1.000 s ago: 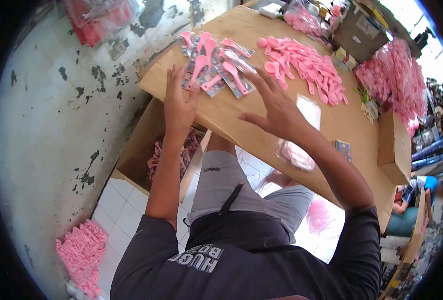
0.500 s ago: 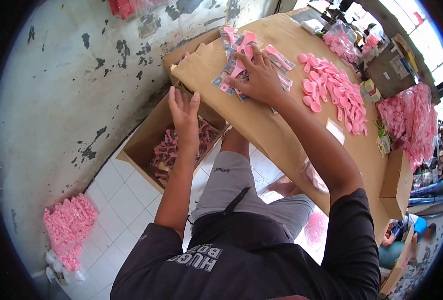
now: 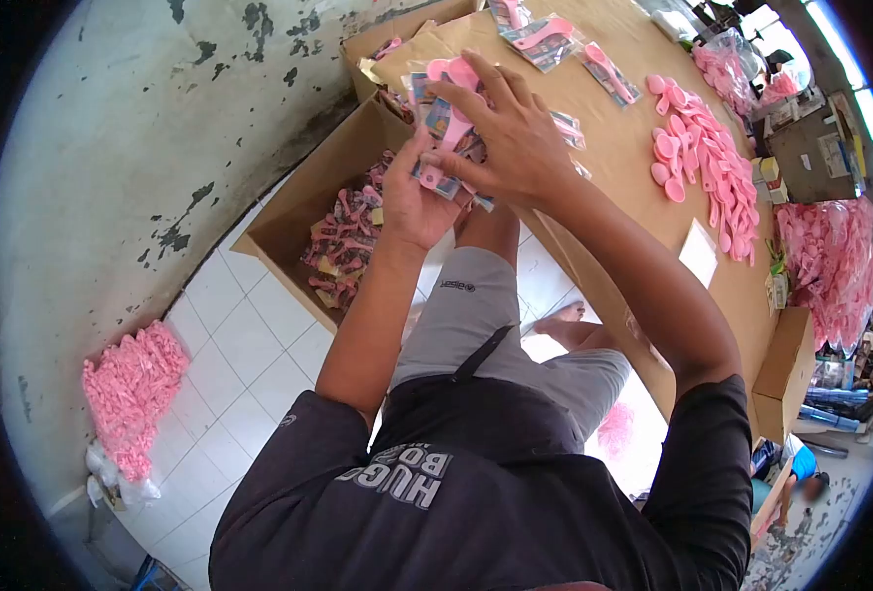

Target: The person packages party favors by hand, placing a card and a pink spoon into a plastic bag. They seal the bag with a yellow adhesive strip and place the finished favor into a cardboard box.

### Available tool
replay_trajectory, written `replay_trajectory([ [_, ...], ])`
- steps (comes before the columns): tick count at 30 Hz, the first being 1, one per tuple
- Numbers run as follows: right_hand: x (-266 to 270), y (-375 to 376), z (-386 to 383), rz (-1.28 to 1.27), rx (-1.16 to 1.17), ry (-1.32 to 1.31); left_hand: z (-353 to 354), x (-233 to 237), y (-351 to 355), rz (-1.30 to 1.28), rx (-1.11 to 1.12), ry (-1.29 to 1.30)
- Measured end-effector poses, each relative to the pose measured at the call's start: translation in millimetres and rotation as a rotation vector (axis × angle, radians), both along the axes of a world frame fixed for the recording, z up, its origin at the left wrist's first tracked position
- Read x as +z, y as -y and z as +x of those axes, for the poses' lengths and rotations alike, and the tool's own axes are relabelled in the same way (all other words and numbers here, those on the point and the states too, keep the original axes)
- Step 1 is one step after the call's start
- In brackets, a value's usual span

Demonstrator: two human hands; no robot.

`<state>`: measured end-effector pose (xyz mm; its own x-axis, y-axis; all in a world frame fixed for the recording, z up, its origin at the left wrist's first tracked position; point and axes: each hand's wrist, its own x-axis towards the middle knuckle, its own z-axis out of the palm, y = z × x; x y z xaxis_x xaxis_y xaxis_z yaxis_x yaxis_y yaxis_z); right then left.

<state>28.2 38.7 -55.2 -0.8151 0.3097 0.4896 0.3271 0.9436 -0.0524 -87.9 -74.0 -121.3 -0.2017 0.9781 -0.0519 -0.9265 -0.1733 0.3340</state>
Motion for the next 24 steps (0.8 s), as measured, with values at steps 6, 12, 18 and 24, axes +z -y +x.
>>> replay_trajectory([
  [6, -6.6, 33.1, -45.7, 0.027, 0.158, 0.012, -26.7, -14.2, 38.4, 0.155, 0.011, 0.129],
  [12, -32.2, 68.6, -103.9, 0.014, 0.371, -0.081, -69.1, -56.5, 80.4, 0.096, 0.288, 0.005],
  [18, -8.3, 41.1, -111.2, 0.002, 0.391, -0.171, -108.9, -146.8, 92.3, -0.174, 0.346, -0.031],
  [24, 27.2, -44.7, -46.2, -0.050, 0.116, -0.153, -96.1, -286.6, 134.3, -1.081, 0.048, -0.180],
])
